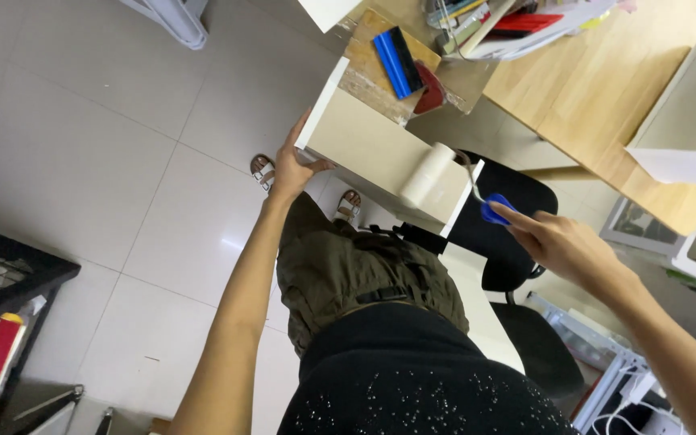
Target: Applying white adhesive paper to a rectangular board, including cutting the paper to size and smoothing it with a tool.
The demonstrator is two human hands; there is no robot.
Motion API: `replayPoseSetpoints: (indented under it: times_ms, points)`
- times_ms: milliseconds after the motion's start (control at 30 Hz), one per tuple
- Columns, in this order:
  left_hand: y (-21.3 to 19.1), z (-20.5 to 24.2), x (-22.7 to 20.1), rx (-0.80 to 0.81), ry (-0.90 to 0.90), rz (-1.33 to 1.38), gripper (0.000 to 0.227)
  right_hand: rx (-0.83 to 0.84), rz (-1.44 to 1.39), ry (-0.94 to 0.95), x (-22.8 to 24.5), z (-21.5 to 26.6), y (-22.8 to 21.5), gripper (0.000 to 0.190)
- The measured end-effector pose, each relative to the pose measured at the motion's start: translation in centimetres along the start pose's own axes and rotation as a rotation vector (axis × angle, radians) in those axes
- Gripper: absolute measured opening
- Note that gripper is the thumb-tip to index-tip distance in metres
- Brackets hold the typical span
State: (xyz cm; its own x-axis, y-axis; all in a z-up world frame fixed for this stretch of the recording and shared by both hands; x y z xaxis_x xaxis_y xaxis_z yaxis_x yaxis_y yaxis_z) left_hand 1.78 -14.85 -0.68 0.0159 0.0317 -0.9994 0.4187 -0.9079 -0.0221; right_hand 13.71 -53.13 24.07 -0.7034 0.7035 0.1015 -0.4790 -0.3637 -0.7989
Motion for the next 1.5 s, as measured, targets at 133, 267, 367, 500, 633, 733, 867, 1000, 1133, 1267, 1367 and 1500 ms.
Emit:
replayPoseSetpoints:
  times_ms: [133, 267, 367, 500, 633, 733, 867, 1000, 1133, 1267, 1367, 1500]
  points:
    - [0.5, 0.3, 0.6, -0.044, -0.050, -0.108, 0.111, -0.175, 0.147, -0.134, 6.9, -7.1, -3.7, 0.049]
    - [0.6, -0.2, 0.3, -0.053, -0.040, -0.036, 0.111, -0.213, 0.074, -0.153, 11.2, -10.3, -6.0, 0.051]
    - [0.7, 0.3, 0.5, -0.057, -0.068, -0.045, 0.111, -0.085, 0.135, -0.058, 9.9, -7.0, -7.2, 0.051]
    - [0.8, 0.4, 0.7, -0.048, -0.108, -0.073, 0.112, 0.018, 0.203, 0.022, 10.1, -6.2, -8.6, 0.049]
    - [1.0, 0.1, 1.3, -0.051, -0.136, -0.084, 0.111, -0.102, 0.015, -0.134, 13.9, -10.9, -8.8, 0.049]
    - [0.7, 0.0, 0.8, -0.039, -0.150, -0.049, 0.113, -0.093, 0.035, -0.125, 12.8, -9.4, -9.4, 0.050]
    - [0.6, 0.2, 0.4, -0.041, -0.123, -0.061, 0.111, -0.029, 0.131, -0.045, 13.2, -8.7, -10.3, 0.045]
    - [1.0, 0.4, 7.9, -0.055, -0.178, -0.105, 0.110, -0.065, -0.019, -0.099, 14.9, -11.7, -9.8, 0.049]
    - [0.8, 0.1, 0.2, -0.049, -0.118, -0.038, 0.110, 0.029, 0.039, 0.016, 13.6, -9.4, -10.8, 0.049]
    - [1.1, 0.5, 5.8, -0.044, -0.140, -0.062, 0.111, -0.062, 0.019, -0.064, 14.8, -11.4, -9.7, 0.047]
    - [0.8, 0.5, 3.3, -0.038, -0.140, -0.062, 0.112, -0.059, -0.004, -0.068, 13.7, -10.8, -9.3, 0.049]
    - [0.3, 0.1, -0.4, -0.017, -0.043, 0.083, 0.101, -0.012, 0.046, -0.025, 6.7, -5.8, -5.7, 0.055]
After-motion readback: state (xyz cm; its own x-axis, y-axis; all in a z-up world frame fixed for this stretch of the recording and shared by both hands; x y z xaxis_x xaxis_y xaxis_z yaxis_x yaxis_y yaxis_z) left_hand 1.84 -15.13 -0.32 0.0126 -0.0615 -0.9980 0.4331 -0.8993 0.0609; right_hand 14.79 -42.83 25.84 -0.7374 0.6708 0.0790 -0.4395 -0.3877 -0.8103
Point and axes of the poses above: each hand's wrist, its own z-axis away from the middle knuckle, its own y-axis out of the palm, x = y × z, the point moved 3 cm from there along -z, towards the middle knuckle, and after that the axes turned 3 degrees about y, right-handed, at the moved point
